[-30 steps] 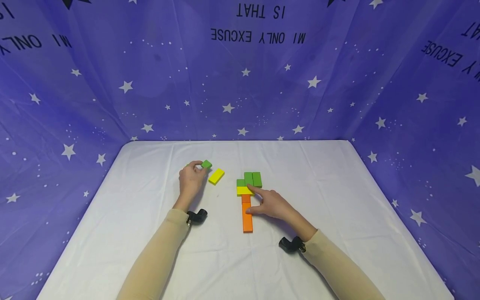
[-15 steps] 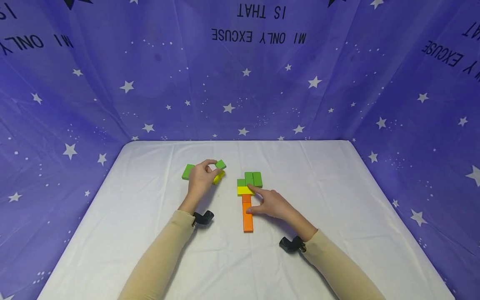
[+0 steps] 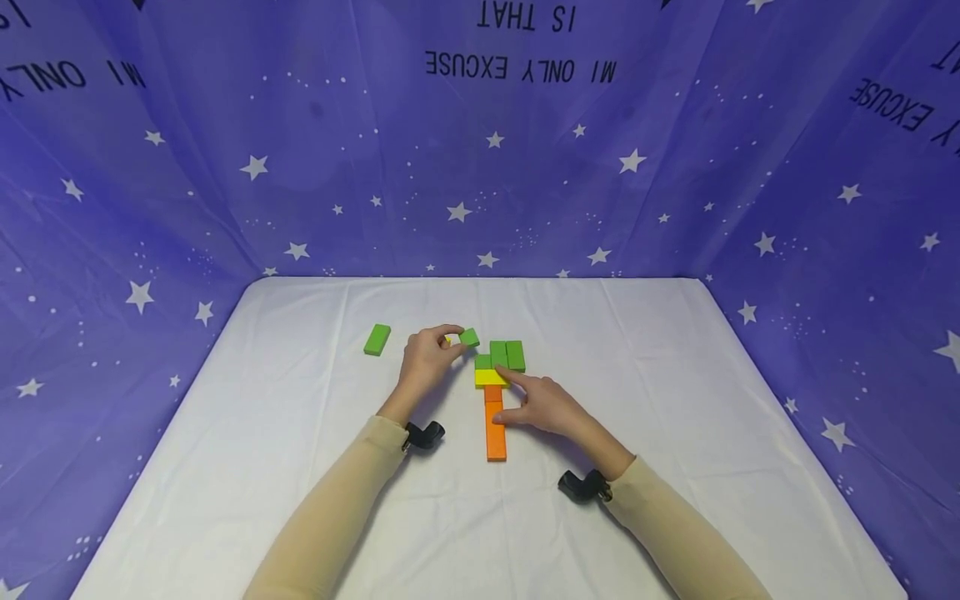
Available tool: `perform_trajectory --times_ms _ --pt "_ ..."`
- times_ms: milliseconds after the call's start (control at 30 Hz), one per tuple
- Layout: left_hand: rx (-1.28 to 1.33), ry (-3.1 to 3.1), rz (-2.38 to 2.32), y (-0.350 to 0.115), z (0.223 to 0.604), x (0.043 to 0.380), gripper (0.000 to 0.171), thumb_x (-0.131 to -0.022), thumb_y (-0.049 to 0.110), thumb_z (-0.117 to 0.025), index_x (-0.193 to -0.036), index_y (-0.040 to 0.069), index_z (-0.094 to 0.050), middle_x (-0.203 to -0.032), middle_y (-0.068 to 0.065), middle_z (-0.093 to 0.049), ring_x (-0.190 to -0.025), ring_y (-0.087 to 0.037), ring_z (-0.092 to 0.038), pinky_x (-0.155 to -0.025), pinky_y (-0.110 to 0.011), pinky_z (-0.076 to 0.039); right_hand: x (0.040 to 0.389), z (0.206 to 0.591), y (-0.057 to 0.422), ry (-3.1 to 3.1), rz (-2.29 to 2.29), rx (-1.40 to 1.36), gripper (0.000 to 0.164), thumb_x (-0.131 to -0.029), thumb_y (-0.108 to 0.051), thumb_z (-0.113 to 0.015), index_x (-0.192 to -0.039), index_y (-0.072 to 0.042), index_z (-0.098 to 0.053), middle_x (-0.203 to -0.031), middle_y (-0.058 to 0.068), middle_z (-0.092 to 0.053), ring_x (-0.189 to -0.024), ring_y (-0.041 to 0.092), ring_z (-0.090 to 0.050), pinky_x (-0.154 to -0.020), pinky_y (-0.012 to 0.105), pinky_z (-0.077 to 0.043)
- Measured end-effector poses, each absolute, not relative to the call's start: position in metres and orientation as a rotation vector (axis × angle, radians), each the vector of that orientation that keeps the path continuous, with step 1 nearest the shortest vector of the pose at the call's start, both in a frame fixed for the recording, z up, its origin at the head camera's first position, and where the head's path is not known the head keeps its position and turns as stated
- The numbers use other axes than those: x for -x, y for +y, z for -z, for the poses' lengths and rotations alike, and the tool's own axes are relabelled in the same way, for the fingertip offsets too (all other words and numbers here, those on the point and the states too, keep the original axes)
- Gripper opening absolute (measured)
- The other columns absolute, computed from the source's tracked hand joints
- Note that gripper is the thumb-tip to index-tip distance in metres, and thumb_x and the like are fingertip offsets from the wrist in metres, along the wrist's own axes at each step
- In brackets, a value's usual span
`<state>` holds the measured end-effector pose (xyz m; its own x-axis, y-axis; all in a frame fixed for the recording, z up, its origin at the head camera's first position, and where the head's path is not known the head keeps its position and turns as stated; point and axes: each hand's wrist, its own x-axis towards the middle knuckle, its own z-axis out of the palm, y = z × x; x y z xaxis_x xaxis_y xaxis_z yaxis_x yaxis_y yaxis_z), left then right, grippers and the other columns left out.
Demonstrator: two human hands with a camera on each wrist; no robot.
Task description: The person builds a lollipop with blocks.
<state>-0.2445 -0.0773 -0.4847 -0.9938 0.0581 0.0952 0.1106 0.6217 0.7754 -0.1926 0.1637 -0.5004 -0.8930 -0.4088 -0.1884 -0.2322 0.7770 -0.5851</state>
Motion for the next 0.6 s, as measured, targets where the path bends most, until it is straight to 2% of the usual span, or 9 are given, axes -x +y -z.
perform_trajectory --times_ms 600 --pt "0.190 -2.868 1.212 -0.065 0.497 0.250 0.032 -0.095 0.023 -0.076 -0.127 0.018 -0.079 -0.074 -0.001 -0.061 -0.062 -0.013 -0.047 -0.058 -0.027 -0.036 0.193 0.501 0.164 2.670 0.809 0.515 0.095 -0.084 -0.053 -0.087 -0.164 -0.024 -0.043 -0.057 -0.007 -0.042 -0.057 0.011 -0.041 -0.067 0.031 -0.039"
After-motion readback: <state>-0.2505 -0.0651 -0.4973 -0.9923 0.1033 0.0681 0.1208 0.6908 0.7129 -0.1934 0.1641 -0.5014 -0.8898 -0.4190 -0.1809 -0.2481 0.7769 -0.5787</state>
